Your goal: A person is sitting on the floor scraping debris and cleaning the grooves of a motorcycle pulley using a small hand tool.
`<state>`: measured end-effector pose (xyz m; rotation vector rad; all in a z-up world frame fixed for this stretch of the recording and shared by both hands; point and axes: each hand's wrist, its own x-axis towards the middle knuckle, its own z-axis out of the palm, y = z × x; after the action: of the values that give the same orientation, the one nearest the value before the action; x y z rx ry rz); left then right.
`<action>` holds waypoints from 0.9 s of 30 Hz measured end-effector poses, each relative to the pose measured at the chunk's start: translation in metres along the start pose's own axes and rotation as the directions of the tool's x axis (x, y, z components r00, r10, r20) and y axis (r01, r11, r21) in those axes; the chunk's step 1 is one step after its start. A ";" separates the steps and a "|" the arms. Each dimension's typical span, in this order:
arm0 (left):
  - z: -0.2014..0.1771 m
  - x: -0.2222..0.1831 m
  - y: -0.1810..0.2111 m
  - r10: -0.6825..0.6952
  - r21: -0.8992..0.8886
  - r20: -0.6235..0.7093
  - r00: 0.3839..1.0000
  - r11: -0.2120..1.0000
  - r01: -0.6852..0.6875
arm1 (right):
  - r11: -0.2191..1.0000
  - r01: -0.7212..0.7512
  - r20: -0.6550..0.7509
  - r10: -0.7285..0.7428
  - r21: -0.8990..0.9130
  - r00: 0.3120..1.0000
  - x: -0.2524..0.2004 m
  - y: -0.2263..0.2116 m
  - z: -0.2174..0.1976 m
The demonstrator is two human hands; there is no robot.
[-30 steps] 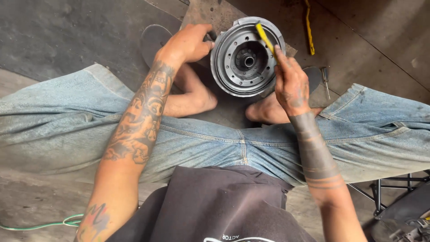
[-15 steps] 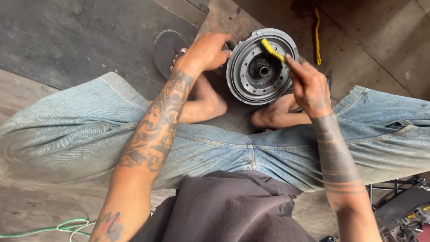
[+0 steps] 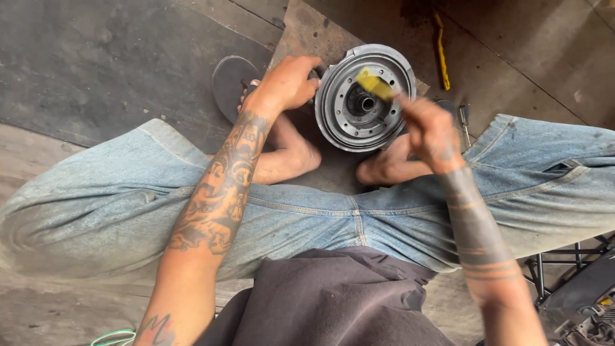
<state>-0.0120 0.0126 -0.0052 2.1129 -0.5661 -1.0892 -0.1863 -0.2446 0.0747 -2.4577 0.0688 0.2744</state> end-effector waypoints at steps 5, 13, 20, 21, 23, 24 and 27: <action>0.000 0.004 -0.001 0.000 0.028 -0.007 1.000 1.000 0.001 | 0.999 0.050 -0.020 -0.050 -0.017 0.999 -0.007 -0.007 0.015; -0.002 0.000 0.006 -0.061 0.056 0.030 0.998 0.997 0.059 | 0.994 -0.059 -0.076 0.066 0.096 0.995 -0.018 -0.020 0.024; -0.001 0.000 0.008 -0.084 0.073 0.071 0.994 0.994 0.079 | 0.992 -0.100 -0.191 0.115 0.082 0.975 -0.023 -0.030 0.046; 0.001 0.002 0.006 -0.091 0.084 0.078 0.993 0.993 0.084 | 0.993 -0.060 -0.068 0.067 0.106 0.995 -0.025 -0.037 0.049; -0.001 0.001 0.014 -0.125 0.109 0.145 0.982 0.988 0.110 | 0.993 -0.109 -0.164 0.116 0.054 0.980 -0.029 -0.005 0.041; -0.003 -0.002 0.016 -0.175 0.134 0.205 0.963 0.980 0.149 | 0.988 -0.155 -0.249 0.154 0.014 0.956 -0.031 0.011 0.039; 0.029 0.016 -0.013 -0.220 0.200 0.247 0.944 0.964 0.173 | 0.991 -0.093 -0.201 0.111 0.097 0.973 -0.030 0.001 0.062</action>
<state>-0.0269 0.0000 -0.0350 2.2263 -0.6042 -1.5031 -0.2271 -0.2079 0.0335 -2.3914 0.2908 0.0582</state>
